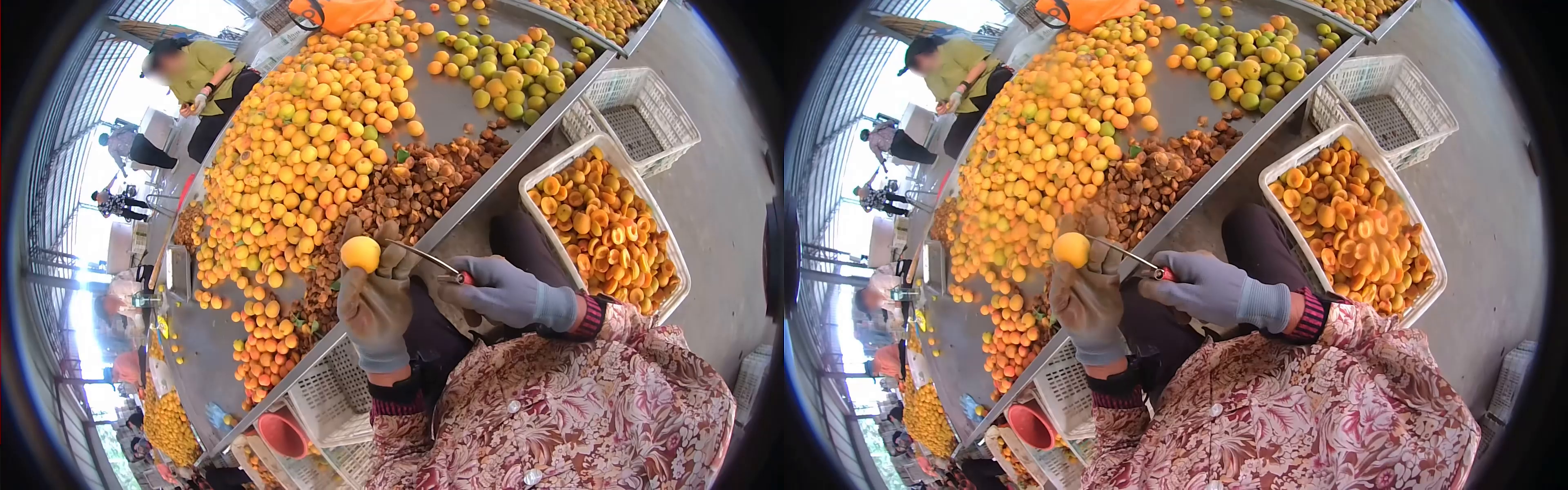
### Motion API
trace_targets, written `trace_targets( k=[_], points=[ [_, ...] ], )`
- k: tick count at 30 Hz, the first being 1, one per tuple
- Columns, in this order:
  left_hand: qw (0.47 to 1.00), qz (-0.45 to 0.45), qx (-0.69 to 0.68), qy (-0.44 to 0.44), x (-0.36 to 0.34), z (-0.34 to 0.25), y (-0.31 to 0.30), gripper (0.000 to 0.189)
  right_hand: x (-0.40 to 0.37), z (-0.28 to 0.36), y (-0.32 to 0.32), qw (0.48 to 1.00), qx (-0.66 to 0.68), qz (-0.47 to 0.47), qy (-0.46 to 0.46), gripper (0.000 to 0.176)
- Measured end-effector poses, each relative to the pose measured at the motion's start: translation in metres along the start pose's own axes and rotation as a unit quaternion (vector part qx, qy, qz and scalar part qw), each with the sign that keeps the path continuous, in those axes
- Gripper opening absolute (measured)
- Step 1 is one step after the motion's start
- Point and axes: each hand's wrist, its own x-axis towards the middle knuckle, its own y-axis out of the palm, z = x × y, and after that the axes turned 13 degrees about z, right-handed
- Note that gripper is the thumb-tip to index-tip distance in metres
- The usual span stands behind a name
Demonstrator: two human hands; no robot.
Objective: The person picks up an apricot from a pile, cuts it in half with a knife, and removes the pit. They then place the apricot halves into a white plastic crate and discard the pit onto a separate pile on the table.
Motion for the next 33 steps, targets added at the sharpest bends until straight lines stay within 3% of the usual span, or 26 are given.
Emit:
trace_targets(
  k=[9,11,14,17,20,26,28,33],
  points=[
    [0.998,0.004,-0.032,-0.056,-0.003,0.005,-0.008,0.068,0.005,-0.010,0.004,1.000,0.007,0.012,0.008,0.030],
    [0.998,0.020,-0.021,-0.061,-0.004,0.006,-0.009,0.068,0.009,-0.019,0.003,0.996,-0.077,0.030,-0.029,0.032],
    [0.998,-0.012,0.016,-0.056,-0.004,0.008,-0.005,0.066,0.009,-0.014,0.005,0.995,-0.085,0.043,0.012,0.033],
    [0.997,-0.056,0.052,-0.033,-0.004,0.010,-0.003,0.067,0.008,-0.015,0.005,0.991,-0.130,0.026,-0.022,0.035],
    [0.995,-0.028,0.079,-0.047,-0.006,0.008,0.000,0.060,0.008,-0.013,0.003,0.987,-0.158,0.037,0.007,0.036],
    [0.993,-0.113,0.024,-0.008,-0.005,0.009,0.013,0.056,0.011,-0.022,0.003,0.975,-0.220,0.017,-0.013,0.034],
    [0.990,-0.079,0.109,-0.036,-0.008,0.008,0.007,0.051,0.012,-0.024,0.004,0.971,-0.240,0.003,-0.003,0.034],
    [0.984,-0.122,0.120,-0.043,-0.010,0.009,0.006,0.046,0.008,-0.012,0.010,0.965,-0.254,-0.012,0.057,0.035]
  ],
)
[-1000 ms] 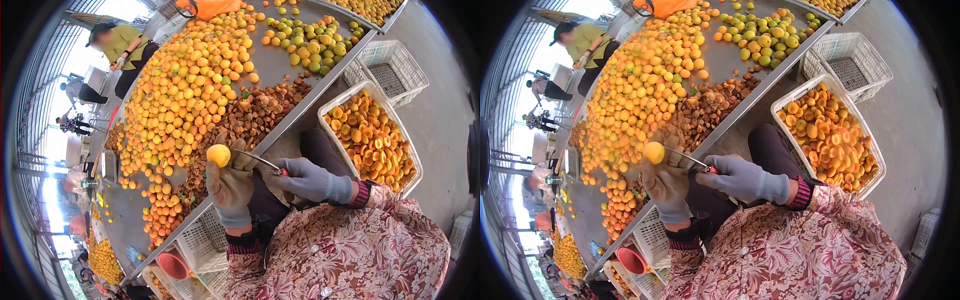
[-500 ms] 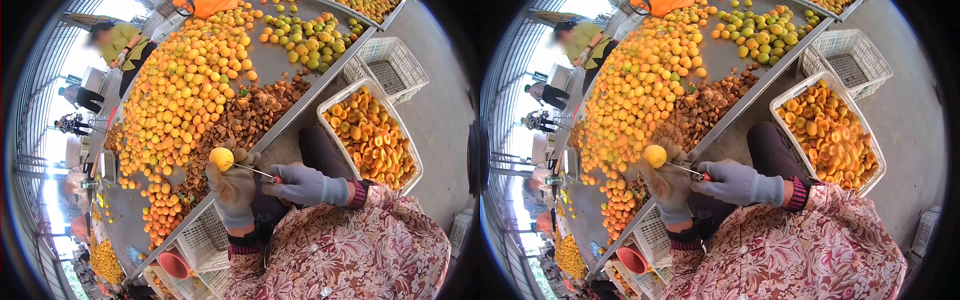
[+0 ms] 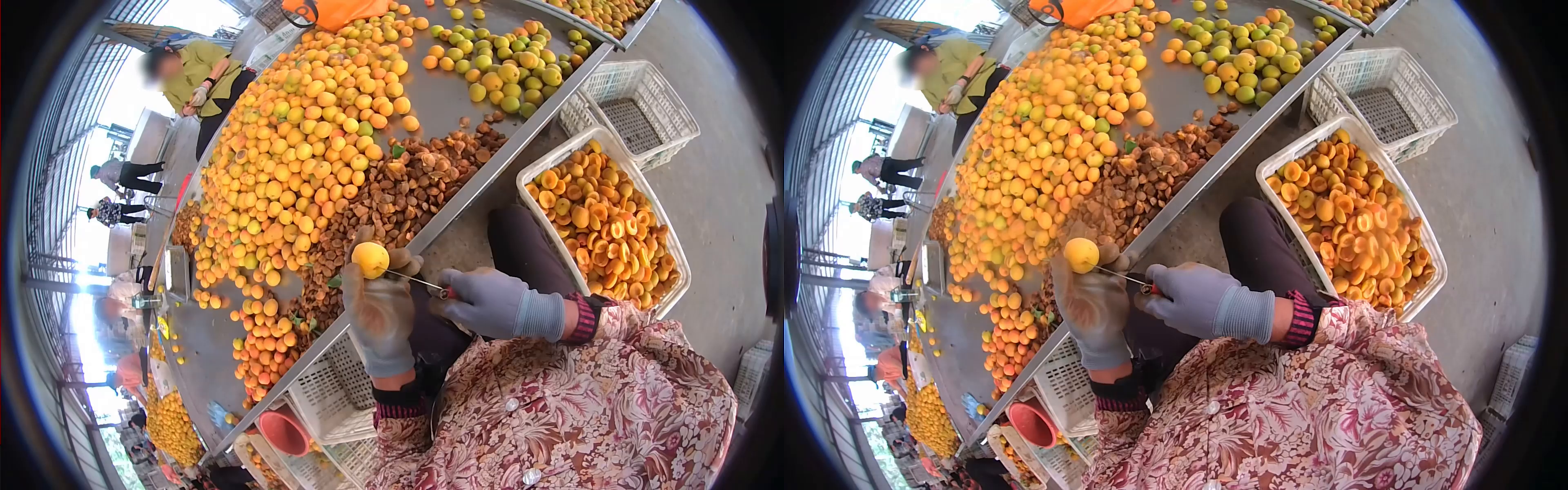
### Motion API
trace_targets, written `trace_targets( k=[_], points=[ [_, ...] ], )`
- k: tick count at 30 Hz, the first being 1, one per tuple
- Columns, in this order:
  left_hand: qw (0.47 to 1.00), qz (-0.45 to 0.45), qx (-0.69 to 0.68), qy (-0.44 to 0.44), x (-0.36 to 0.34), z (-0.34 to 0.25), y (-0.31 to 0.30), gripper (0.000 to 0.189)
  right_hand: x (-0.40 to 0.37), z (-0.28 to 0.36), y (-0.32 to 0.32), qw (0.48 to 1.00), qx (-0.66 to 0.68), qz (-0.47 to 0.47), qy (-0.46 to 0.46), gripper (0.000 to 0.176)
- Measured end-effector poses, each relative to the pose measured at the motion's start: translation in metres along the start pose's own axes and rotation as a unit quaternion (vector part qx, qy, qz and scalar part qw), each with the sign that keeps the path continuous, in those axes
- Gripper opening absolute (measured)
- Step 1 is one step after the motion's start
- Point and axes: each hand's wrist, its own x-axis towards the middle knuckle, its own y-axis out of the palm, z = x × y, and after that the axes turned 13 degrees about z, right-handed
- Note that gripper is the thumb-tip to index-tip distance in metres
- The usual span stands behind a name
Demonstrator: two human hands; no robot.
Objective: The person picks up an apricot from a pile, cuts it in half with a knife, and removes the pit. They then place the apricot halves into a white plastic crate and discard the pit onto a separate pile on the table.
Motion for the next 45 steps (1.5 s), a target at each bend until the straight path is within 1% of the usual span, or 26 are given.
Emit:
trace_targets(
  k=[1,2,3,5,7,8,10,11,14,16,17,19,20,22,23,25,26,28,29,31,35,38,40,43,44,45],
  points=[
    [1.000,-0.028,0.002,-0.012,-0.001,0.000,0.001,0.047,0.000,0.000,0.002,0.999,-0.036,-0.011,0.013,0.034],
    [1.000,-0.028,0.002,-0.013,-0.003,-0.001,0.003,0.047,0.000,0.000,0.003,0.997,-0.073,-0.022,0.026,0.034],
    [0.999,-0.034,0.022,-0.016,-0.004,-0.002,0.005,0.047,0.000,0.001,0.004,0.997,-0.073,-0.022,0.026,0.034],
    [0.998,-0.039,0.041,-0.019,-0.004,0.000,0.005,0.048,-0.004,0.003,0.003,0.989,-0.135,-0.048,0.020,0.033],
    [0.996,-0.027,0.083,0.029,-0.003,0.006,-0.001,0.046,-0.005,0.004,0.003,0.988,-0.141,-0.052,0.018,0.033],
    [0.996,-0.027,0.083,0.027,-0.004,0.009,-0.009,0.046,-0.006,0.005,0.002,0.987,-0.148,-0.057,0.015,0.033],
    [0.996,0.011,0.089,0.019,-0.004,0.013,-0.024,0.043,-0.005,0.004,0.002,0.987,-0.149,-0.054,0.025,0.033],
    [0.996,0.013,0.088,0.018,-0.004,0.015,-0.026,0.043,-0.004,0.003,0.002,0.987,-0.152,-0.050,0.033,0.033],
    [0.995,0.028,0.091,0.023,-0.001,0.020,-0.022,0.042,-0.001,0.003,0.000,0.990,-0.123,-0.040,0.057,0.033],
    [0.999,0.003,0.018,0.028,0.000,0.025,-0.014,0.040,0.001,0.001,0.000,0.993,-0.095,-0.027,0.066,0.034],
    [1.000,0.005,0.018,0.025,0.001,0.026,-0.013,0.040,0.001,0.000,-0.001,0.995,-0.070,-0.015,0.074,0.034],
    [0.998,0.028,-0.062,-0.009,0.001,0.028,-0.011,0.037,0.000,0.002,-0.004,0.996,-0.041,-0.002,0.082,0.035],
    [0.998,0.029,-0.062,-0.012,0.002,0.030,-0.008,0.037,0.000,0.002,-0.005,0.996,-0.015,0.014,0.087,0.035],
    [0.997,0.034,-0.065,0.013,0.001,0.032,-0.003,0.036,0.001,0.002,-0.007,0.995,-0.009,0.020,0.093,0.036],
    [0.997,0.035,-0.065,0.010,0.001,0.035,-0.007,0.036,0.001,0.001,-0.007,0.995,-0.006,0.027,0.098,0.036],
    [0.995,0.053,-0.088,0.012,0.003,0.038,-0.014,0.045,0.003,-0.003,-0.007,0.995,-0.017,0.022,0.098,0.037],
    [0.995,0.053,-0.088,0.010,0.002,0.038,-0.012,0.045,0.005,-0.005,-0.006,0.995,-0.029,0.018,0.095,0.039],
    [0.995,0.090,-0.047,0.011,-0.001,0.039,-0.003,0.046,0.008,-0.006,-0.002,0.996,-0.032,0.007,0.087,0.039],
    [0.995,0.090,-0.047,0.010,-0.001,0.040,-0.002,0.046,0.009,-0.007,0.000,0.996,-0.036,-0.004,0.077,0.040],
    [0.994,0.023,-0.098,-0.032,0.002,0.044,0.001,0.047,0.009,-0.008,0.000,0.996,-0.036,-0.010,0.075,0.040],
    [0.993,-0.005,-0.112,-0.032,0.005,0.047,-0.002,0.045,0.013,-0.017,0.004,0.996,-0.041,-0.028,0.079,0.039],
    [0.992,0.014,-0.122,-0.023,0.007,0.055,-0.012,0.044,0.018,-0.022,0.009,0.997,-0.021,-0.038,0.070,0.039],
    [0.981,0.071,-0.178,-0.033,0.013,0.058,-0.012,0.042,0.024,-0.026,0.011,0.996,-0.018,-0.044,0.073,0.038],
    [0.989,0.053,-0.130,-0.036,0.008,0.052,0.002,0.043,0.023,-0.028,0.006,0.995,-0.014,-0.061,0.073,0.036],
    [0.990,0.052,-0.125,-0.025,0.000,0.052,0.001,0.043,0.023,-0.029,0.005,0.996,-0.013,-0.062,0.068,0.035],
    [0.996,0.054,-0.036,-0.054,-0.005,0.050,-0.004,0.043,0.021,-0.031,0.004,0.996,0.003,-0.070,0.051,0.034]
  ],
)
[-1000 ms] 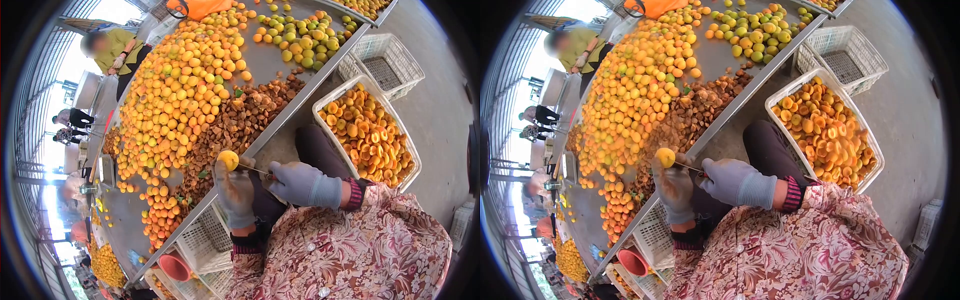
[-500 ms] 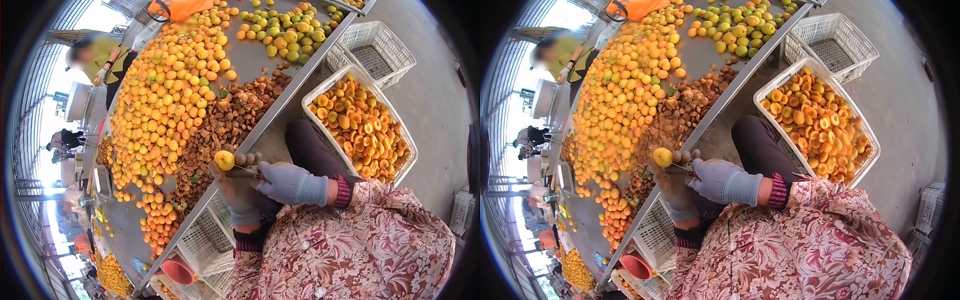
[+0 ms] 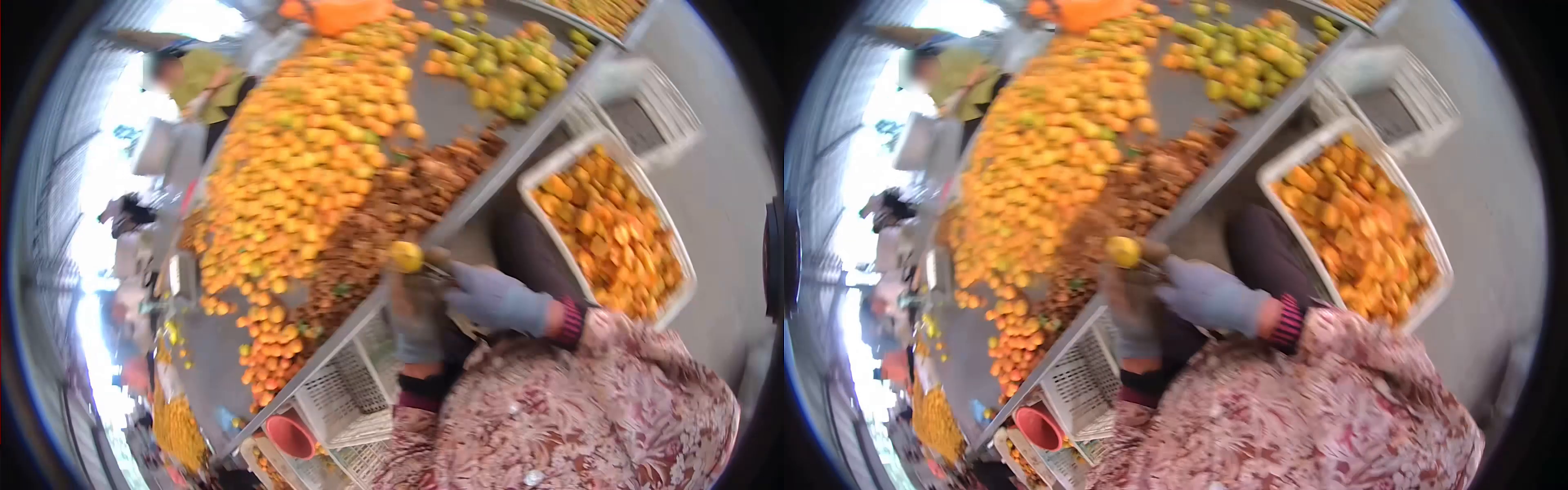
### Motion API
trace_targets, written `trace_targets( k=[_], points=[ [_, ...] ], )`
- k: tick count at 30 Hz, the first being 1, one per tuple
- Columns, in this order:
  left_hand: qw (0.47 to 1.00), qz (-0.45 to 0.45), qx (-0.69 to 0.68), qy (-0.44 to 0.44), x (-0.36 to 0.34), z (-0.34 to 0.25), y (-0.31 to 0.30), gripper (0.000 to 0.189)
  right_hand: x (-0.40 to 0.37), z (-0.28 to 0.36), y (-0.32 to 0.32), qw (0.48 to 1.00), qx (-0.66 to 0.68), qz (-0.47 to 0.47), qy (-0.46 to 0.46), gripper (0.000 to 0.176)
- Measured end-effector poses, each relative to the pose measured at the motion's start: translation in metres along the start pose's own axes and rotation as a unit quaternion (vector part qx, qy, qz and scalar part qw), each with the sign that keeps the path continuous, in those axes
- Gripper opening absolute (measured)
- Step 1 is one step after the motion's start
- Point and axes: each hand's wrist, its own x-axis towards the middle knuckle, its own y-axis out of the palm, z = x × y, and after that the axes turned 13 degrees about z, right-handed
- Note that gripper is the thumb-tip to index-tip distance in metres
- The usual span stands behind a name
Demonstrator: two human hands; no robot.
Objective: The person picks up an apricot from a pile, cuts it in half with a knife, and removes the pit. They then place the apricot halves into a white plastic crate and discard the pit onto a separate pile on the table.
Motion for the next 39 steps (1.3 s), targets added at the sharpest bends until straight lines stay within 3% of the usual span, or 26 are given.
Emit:
trace_targets(
  k=[1,3,6,8,10,12,13,15,17,19,21,23,25,26,27,29,30,31,32,33,34,36,37,39],
  points=[
    [0.995,-0.012,0.095,-0.023,-0.002,-0.004,-0.007,0.043,0.001,-0.003,-0.001,1.000,0.014,-0.003,-0.027,0.034],
    [0.999,-0.030,0.002,-0.010,0.002,0.012,-0.042,0.037,0.000,0.003,-0.004,0.998,0.066,0.012,-0.019,0.030],
    [0.992,-0.083,0.076,0.066,0.013,0.014,-0.049,0.033,0.006,0.004,-0.002,0.997,0.067,0.014,0.022,0.031],
    [0.989,-0.105,0.066,0.074,0.012,0.009,-0.038,0.026,0.000,0.011,-0.006,0.970,0.223,0.070,0.062,0.030],
    [0.988,-0.126,0.054,0.076,0.012,0.013,-0.036,0.025,0.003,0.008,0.000,0.973,0.210,0.063,0.067,0.031],
    [0.997,-0.044,-0.004,0.064,0.011,0.024,-0.045,0.032,0.012,-0.008,0.014,0.975,0.200,0.057,0.075,0.032],
    [0.997,-0.044,-0.004,0.068,0.013,0.024,-0.040,0.032,0.019,-0.015,0.020,0.989,0.146,0.021,0.032,0.032],
    [0.978,0.034,-0.199,0.056,0.015,0.023,-0.029,0.037,0.024,-0.024,0.024,0.996,0.089,-0.015,-0.014,0.032],
    [0.984,0.015,-0.176,0.038,0.010,0.014,-0.018,0.040,0.013,0.002,0.012,0.994,0.097,0.010,0.042,0.033],
    [0.988,-0.005,-0.155,0.017,0.006,0.003,-0.012,0.043,0.012,0.008,0.003,0.997,0.070,0.003,0.024,0.033],
    [0.999,-0.021,-0.033,-0.026,0.004,-0.006,-0.010,0.046,0.015,0.005,0.003,0.999,0.045,-0.002,0.006,0.034],
    [0.998,-0.016,-0.066,-0.018,0.006,-0.002,-0.016,0.049,0.022,-0.002,0.009,0.997,0.056,-0.017,-0.039,0.033],
    [0.995,-0.008,-0.098,-0.007,0.010,0.000,-0.023,0.052,0.017,0.006,0.016,1.000,0.023,-0.013,0.007,0.033],
    [0.988,0.043,-0.142,0.031,0.013,0.002,-0.025,0.050,0.014,0.008,0.018,0.998,-0.009,-0.010,0.055,0.033],
    [0.975,0.093,-0.191,0.064,0.015,0.009,-0.026,0.050,0.017,-0.003,0.024,0.999,0.026,-0.036,-0.007,0.033],
    [0.993,-0.022,-0.119,-0.001,0.014,-0.004,-0.018,0.051,0.014,0.000,0.021,0.997,0.004,-0.063,-0.049,0.033],
    [0.999,0.007,-0.027,0.044,0.010,-0.002,-0.014,0.048,0.010,0.001,0.019,0.995,-0.026,-0.074,-0.066,0.032],
    [1.000,-0.010,-0.003,0.027,0.011,-0.007,-0.005,0.054,0.007,0.005,0.015,0.997,-0.031,-0.055,-0.046,0.031],
    [0.991,0.064,-0.119,-0.007,0.016,-0.002,-0.030,0.050,0.001,0.004,0.014,0.998,-0.022,-0.063,-0.019,0.031],
    [0.986,0.001,-0.165,-0.014,0.016,-0.007,-0.018,0.048,0.000,0.006,0.010,0.997,-0.049,-0.056,-0.025,0.031],
    [0.985,0.003,-0.168,-0.028,0.013,-0.009,-0.008,0.048,-0.002,0.008,0.010,0.996,-0.073,-0.044,-0.034,0.031],
    [0.999,-0.011,-0.020,0.035,0.012,-0.013,0.004,0.048,-0.003,0.013,0.006,0.997,-0.072,-0.034,-0.011,0.032],
    [0.997,-0.005,-0.073,-0.004,0.011,-0.013,-0.001,0.048,-0.004,0.014,0.005,0.997,-0.076,-0.018,0.005,0.033],
    [0.999,0.005,-0.049,0.000,0.011,-0.010,-0.005,0.048,-0.003,0.010,0.008,0.996,-0.080,-0.024,0.003,0.034]
  ],
)
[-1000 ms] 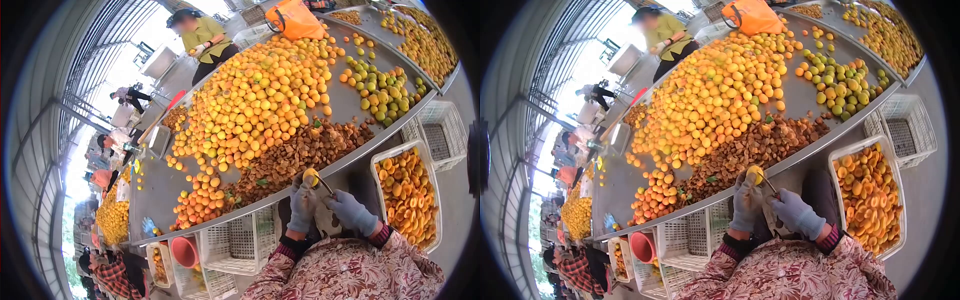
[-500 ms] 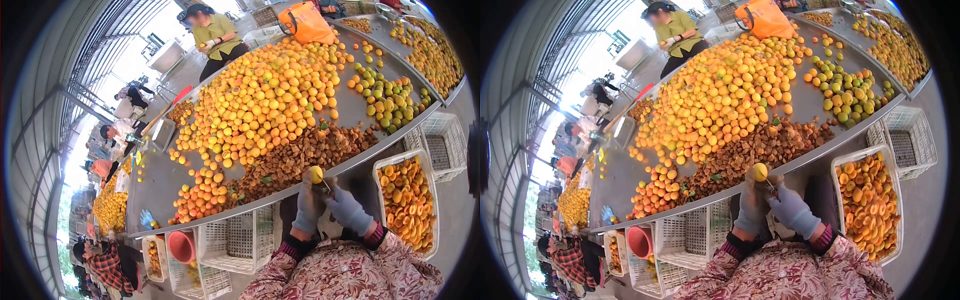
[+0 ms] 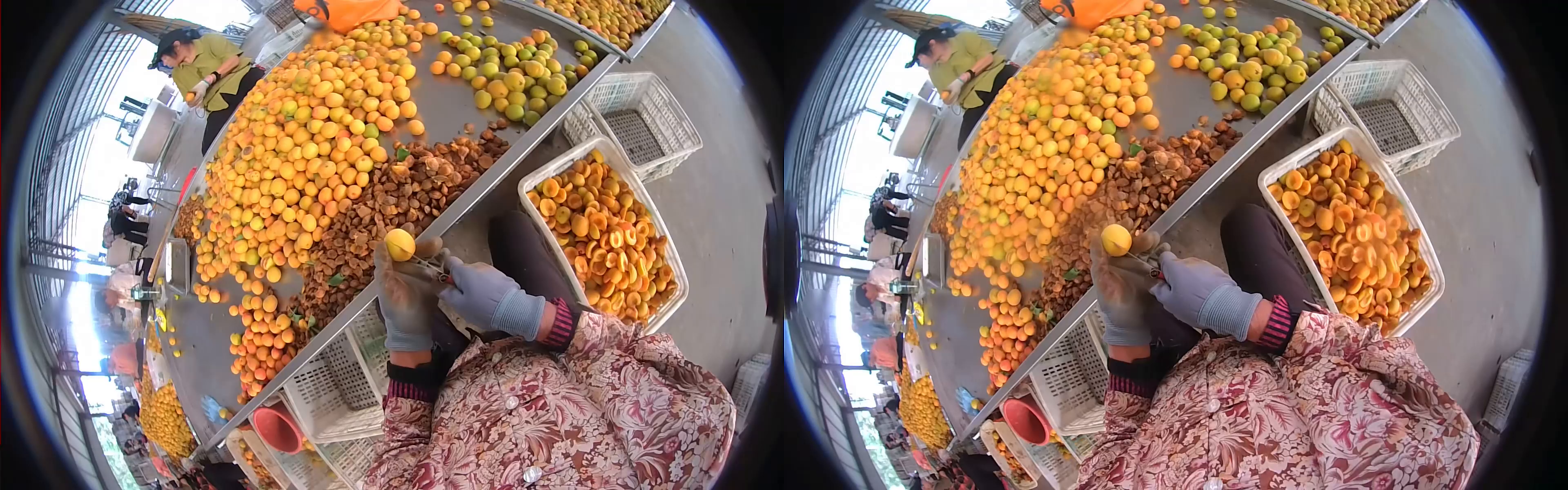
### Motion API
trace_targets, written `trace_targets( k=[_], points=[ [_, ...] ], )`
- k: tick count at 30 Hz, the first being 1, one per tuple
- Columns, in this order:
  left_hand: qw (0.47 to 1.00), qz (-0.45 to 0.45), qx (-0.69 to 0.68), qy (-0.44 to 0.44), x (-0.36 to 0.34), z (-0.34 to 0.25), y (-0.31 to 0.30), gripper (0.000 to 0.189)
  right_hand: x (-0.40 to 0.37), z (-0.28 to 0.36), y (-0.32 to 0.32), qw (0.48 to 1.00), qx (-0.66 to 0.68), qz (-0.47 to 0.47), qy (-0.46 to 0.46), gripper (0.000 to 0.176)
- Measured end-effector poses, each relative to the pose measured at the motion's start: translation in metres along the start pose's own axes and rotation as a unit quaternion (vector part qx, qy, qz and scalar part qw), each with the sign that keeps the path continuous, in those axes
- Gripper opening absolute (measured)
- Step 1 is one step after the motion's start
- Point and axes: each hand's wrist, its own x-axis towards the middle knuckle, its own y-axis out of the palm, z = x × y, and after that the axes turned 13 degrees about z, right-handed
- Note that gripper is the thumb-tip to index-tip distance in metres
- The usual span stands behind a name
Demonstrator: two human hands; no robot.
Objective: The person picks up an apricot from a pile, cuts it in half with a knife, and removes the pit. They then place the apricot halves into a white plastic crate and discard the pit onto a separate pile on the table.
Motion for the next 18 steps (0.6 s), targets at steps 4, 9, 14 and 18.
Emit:
trace_targets(
  k=[4,9,14,18],
  points=[
    [0.997,-0.009,-0.065,-0.030,0.001,0.011,-0.010,0.054,0.003,-0.006,0.004,0.999,-0.021,-0.024,0.003,0.036],
    [0.870,0.044,0.481,0.093,0.002,0.014,-0.003,0.055,0.000,-0.013,0.008,0.997,0.030,-0.062,-0.018,0.036],
    [0.946,0.004,0.323,0.017,0.002,0.027,0.014,0.053,-0.008,-0.018,0.002,0.995,0.089,-0.042,-0.029,0.038],
    [0.971,-0.049,0.221,-0.073,0.012,0.030,0.023,0.054,-0.004,-0.031,0.007,0.990,0.105,-0.087,-0.025,0.037]
  ],
)
